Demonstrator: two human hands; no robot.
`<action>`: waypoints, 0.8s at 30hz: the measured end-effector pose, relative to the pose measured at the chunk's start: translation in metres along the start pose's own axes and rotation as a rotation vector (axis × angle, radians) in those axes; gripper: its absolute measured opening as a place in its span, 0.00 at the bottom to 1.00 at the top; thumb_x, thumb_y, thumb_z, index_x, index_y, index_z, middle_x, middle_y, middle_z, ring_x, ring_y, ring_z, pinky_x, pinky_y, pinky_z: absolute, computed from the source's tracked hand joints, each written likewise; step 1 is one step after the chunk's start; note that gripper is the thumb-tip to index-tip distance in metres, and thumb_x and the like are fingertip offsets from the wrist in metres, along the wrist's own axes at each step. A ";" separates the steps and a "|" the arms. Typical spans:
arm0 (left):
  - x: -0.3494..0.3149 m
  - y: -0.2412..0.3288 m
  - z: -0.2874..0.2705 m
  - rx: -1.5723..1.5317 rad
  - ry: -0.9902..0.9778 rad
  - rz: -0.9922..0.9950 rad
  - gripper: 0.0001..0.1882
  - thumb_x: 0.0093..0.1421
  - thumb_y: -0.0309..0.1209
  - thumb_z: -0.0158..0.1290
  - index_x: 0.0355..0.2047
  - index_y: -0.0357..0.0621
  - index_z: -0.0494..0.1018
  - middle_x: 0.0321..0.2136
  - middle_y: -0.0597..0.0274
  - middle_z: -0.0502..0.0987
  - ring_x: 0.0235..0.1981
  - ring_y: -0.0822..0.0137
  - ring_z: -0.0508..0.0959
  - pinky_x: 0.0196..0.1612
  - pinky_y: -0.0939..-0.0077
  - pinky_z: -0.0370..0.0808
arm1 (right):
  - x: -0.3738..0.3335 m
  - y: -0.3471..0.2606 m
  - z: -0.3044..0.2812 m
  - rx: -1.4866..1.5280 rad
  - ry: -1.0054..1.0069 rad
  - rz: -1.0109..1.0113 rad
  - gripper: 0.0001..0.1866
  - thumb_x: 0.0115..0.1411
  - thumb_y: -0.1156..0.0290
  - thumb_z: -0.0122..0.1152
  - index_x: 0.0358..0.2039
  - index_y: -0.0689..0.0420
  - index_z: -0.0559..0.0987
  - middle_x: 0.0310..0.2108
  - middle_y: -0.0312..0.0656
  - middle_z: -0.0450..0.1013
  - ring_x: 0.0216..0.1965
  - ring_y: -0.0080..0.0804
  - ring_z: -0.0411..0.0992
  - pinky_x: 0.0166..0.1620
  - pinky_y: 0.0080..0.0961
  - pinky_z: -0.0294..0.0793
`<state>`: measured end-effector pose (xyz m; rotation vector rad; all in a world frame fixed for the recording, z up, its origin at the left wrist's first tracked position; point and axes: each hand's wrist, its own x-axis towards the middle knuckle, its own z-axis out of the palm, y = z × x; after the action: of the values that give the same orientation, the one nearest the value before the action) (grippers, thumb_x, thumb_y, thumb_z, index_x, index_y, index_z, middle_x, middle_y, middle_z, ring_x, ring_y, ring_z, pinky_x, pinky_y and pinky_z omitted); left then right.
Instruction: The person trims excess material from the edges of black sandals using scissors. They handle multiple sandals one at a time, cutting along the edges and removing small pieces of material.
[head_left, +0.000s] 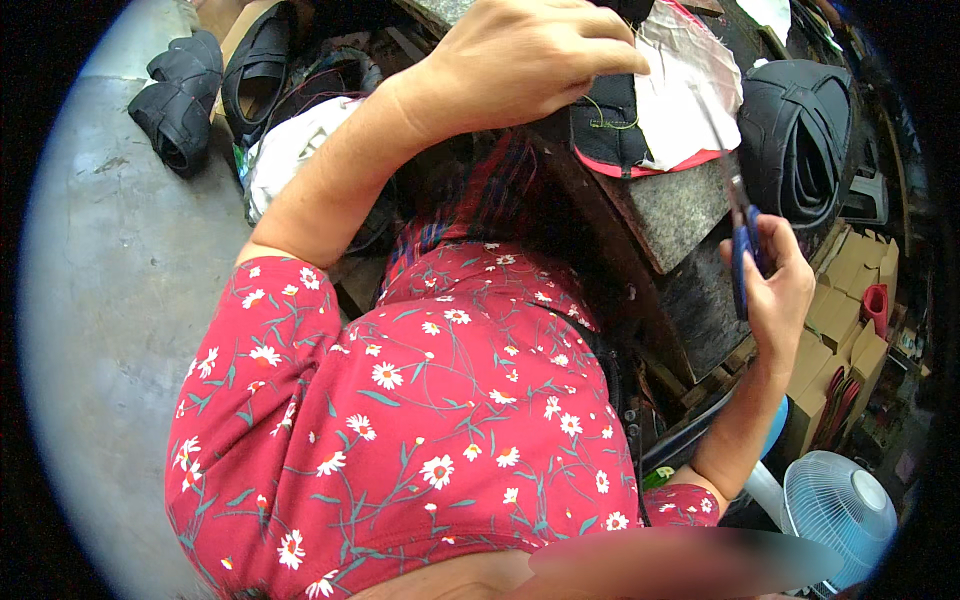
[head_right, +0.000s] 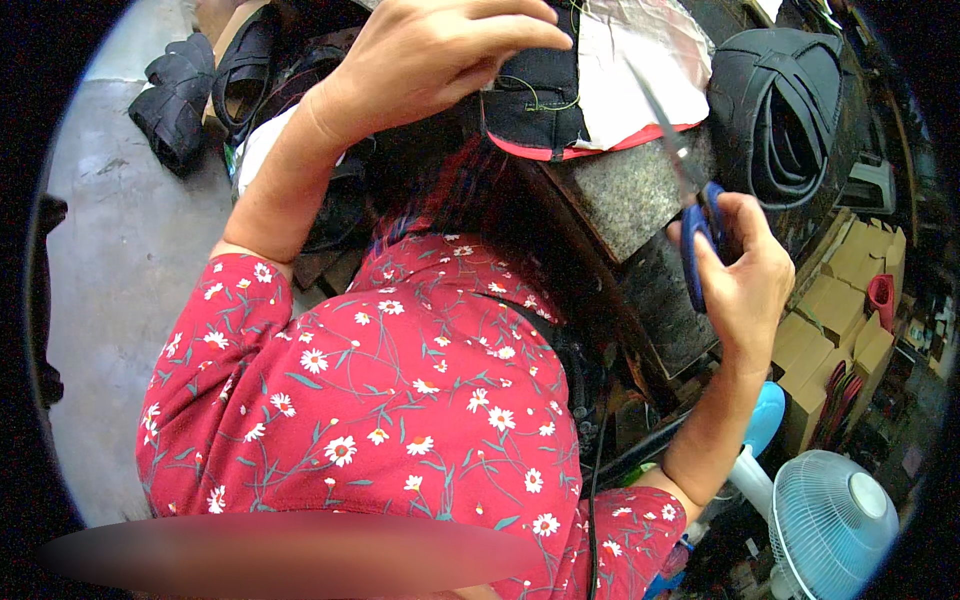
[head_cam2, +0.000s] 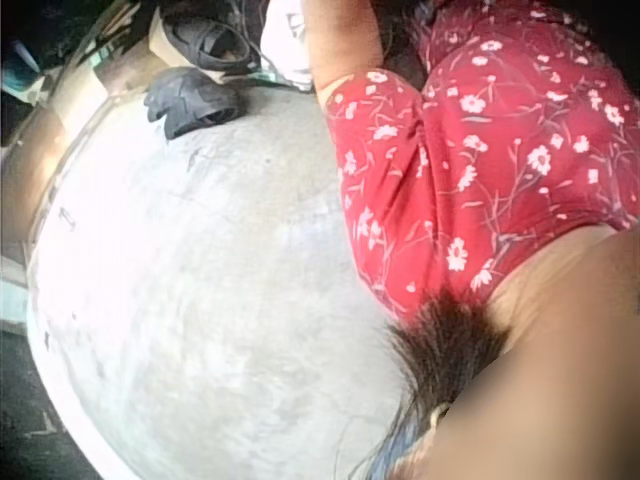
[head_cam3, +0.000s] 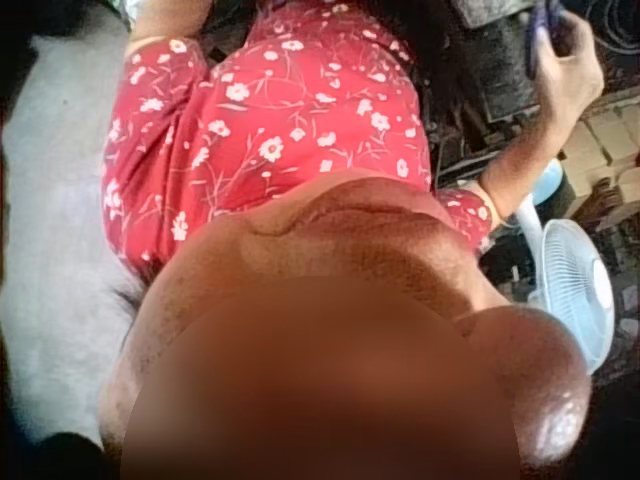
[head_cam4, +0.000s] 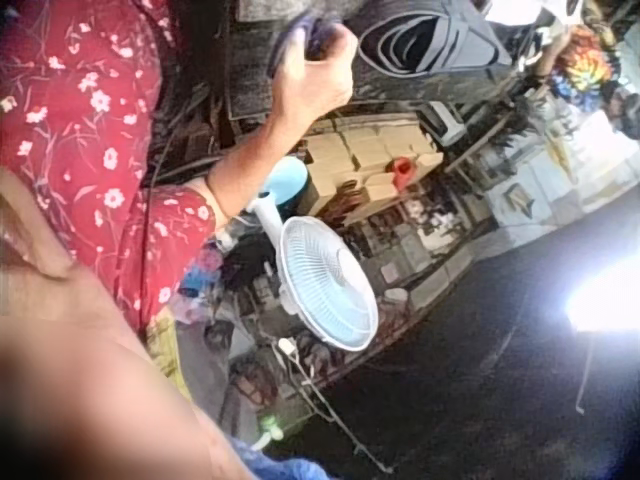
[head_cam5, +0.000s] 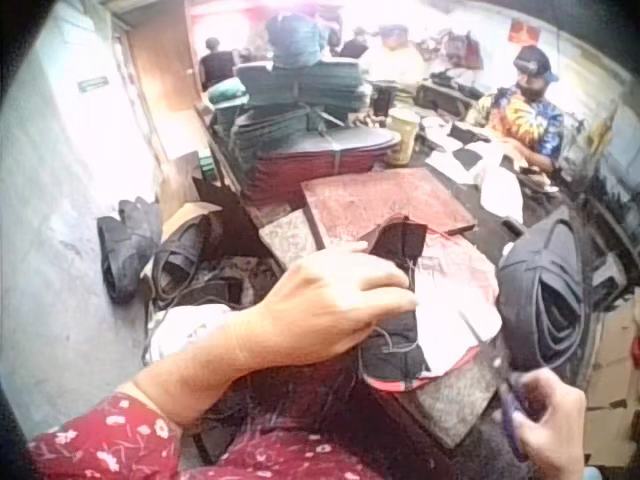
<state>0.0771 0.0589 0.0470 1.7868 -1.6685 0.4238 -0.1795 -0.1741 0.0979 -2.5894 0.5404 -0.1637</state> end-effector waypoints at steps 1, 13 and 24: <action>0.004 0.001 0.002 0.009 -0.050 0.036 0.16 0.52 0.28 0.57 0.43 0.51 0.77 0.39 0.61 0.78 0.42 0.58 0.79 0.48 0.60 0.74 | -0.003 -0.005 -0.005 -0.173 -0.045 0.040 0.15 0.53 0.69 0.70 0.40 0.58 0.79 0.32 0.43 0.81 0.31 0.33 0.79 0.40 0.28 0.76; -0.005 -0.003 0.032 0.110 -0.182 0.279 0.05 0.56 0.33 0.51 0.23 0.54 0.73 0.27 0.69 0.69 0.35 0.67 0.76 0.60 0.43 0.64 | -0.011 -0.021 -0.007 -0.501 -0.109 -0.173 0.18 0.44 0.64 0.72 0.37 0.53 0.80 0.28 0.42 0.79 0.31 0.43 0.75 0.39 0.36 0.71; -0.005 -0.004 0.030 0.172 -0.104 0.265 0.03 0.57 0.30 0.50 0.27 0.48 0.69 0.26 0.65 0.67 0.33 0.64 0.75 0.59 0.45 0.65 | 0.006 -0.034 0.012 -0.561 -0.031 -0.326 0.18 0.46 0.62 0.74 0.36 0.52 0.79 0.26 0.42 0.78 0.29 0.41 0.77 0.38 0.36 0.71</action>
<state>0.0751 0.0434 0.0210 1.7378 -2.0057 0.6157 -0.1598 -0.1436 0.1038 -3.2110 0.1555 -0.0866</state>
